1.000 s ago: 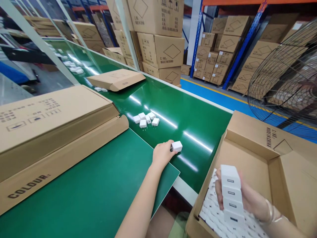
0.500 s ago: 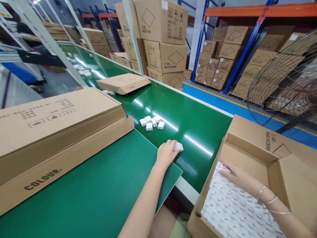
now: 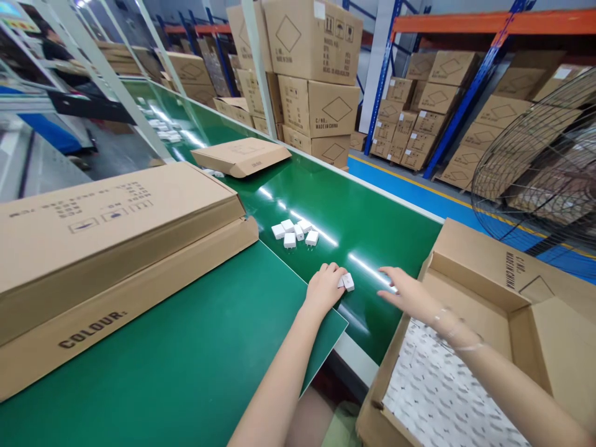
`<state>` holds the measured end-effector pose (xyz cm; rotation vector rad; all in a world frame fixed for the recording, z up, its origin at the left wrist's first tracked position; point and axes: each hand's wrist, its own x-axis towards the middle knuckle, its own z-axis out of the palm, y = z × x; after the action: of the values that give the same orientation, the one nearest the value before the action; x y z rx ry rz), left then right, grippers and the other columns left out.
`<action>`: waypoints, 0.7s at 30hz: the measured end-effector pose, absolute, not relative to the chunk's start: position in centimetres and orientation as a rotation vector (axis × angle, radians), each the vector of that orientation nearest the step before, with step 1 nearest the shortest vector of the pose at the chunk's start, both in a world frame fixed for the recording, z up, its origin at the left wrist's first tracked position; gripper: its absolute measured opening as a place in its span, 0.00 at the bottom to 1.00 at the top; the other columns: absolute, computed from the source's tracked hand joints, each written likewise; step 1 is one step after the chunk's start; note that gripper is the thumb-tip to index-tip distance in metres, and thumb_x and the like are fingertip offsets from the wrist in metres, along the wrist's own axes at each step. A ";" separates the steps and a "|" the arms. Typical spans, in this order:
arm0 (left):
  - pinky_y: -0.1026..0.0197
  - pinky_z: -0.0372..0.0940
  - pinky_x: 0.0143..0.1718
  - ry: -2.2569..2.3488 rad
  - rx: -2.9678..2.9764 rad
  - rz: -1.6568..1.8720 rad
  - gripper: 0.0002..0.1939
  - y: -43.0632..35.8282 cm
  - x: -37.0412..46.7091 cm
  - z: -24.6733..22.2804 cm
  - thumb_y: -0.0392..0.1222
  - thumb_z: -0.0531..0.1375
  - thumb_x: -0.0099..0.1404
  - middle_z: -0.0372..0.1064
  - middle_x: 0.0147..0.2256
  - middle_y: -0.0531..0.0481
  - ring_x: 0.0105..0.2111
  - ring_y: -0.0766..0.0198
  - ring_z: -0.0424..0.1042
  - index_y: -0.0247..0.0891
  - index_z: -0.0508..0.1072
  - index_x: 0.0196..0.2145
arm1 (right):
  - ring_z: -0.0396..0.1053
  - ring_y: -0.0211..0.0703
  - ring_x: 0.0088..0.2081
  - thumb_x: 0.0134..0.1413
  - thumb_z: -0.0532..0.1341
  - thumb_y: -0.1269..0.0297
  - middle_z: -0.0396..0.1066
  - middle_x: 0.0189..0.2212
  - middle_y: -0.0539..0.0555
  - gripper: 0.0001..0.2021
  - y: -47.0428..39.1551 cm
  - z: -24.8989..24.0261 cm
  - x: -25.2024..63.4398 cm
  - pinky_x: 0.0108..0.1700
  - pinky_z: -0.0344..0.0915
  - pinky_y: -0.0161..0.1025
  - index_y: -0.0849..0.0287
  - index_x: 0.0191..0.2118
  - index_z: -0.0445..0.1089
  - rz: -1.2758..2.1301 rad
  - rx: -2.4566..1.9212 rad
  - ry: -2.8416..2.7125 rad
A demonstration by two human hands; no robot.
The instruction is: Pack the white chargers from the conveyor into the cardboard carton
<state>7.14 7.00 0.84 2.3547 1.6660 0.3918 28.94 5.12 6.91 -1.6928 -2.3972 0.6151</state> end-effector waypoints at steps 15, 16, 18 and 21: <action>0.62 0.61 0.41 1.796 1.973 0.473 0.20 7.6 6.7 1.6 0.33 0.44 0.63 0.70 0.42 0.46 0.42 0.63 0.69 0.37 0.60 0.52 | 0.66 0.49 0.37 0.51 0.61 0.60 0.67 0.34 0.57 0.15 8.5 3.6 22.9 0.40 0.61 0.44 0.63 0.42 0.64 0.862 -1.502 -2.496; 0.62 0.61 0.41 1.809 1.976 0.480 0.19 7.6 6.7 1.7 0.33 0.43 0.64 0.70 0.43 0.46 0.42 0.63 0.69 0.37 0.61 0.52 | 0.66 0.46 0.35 0.53 0.59 0.57 0.67 0.34 0.56 0.15 7.9 4.2 23.5 0.38 0.62 0.43 0.63 0.42 0.64 1.039 -1.470 -2.374; 0.62 0.61 0.41 1.822 1.996 0.473 0.18 7.4 6.7 1.7 0.34 0.43 0.64 0.70 0.43 0.46 0.42 0.63 0.69 0.38 0.63 0.49 | 0.67 0.41 0.33 0.55 0.57 0.54 0.68 0.33 0.55 0.16 6.1 5.7 24.9 0.36 0.64 0.39 0.62 0.41 0.64 1.537 -1.328 -1.912; 0.61 0.60 0.41 1.810 2.047 0.427 0.16 7.1 7.0 1.5 0.34 0.46 0.63 0.70 0.42 0.47 0.41 0.61 0.69 0.40 0.67 0.45 | 0.67 0.36 0.32 0.53 0.59 0.51 0.68 0.34 0.53 0.17 1.8 7.5 27.3 0.34 0.65 0.33 0.60 0.41 0.65 1.993 -1.031 -1.088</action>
<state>6.97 7.09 1.52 2.0465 1.8104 0.4271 27.25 1.84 7.50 -1.0309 -1.0875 1.9931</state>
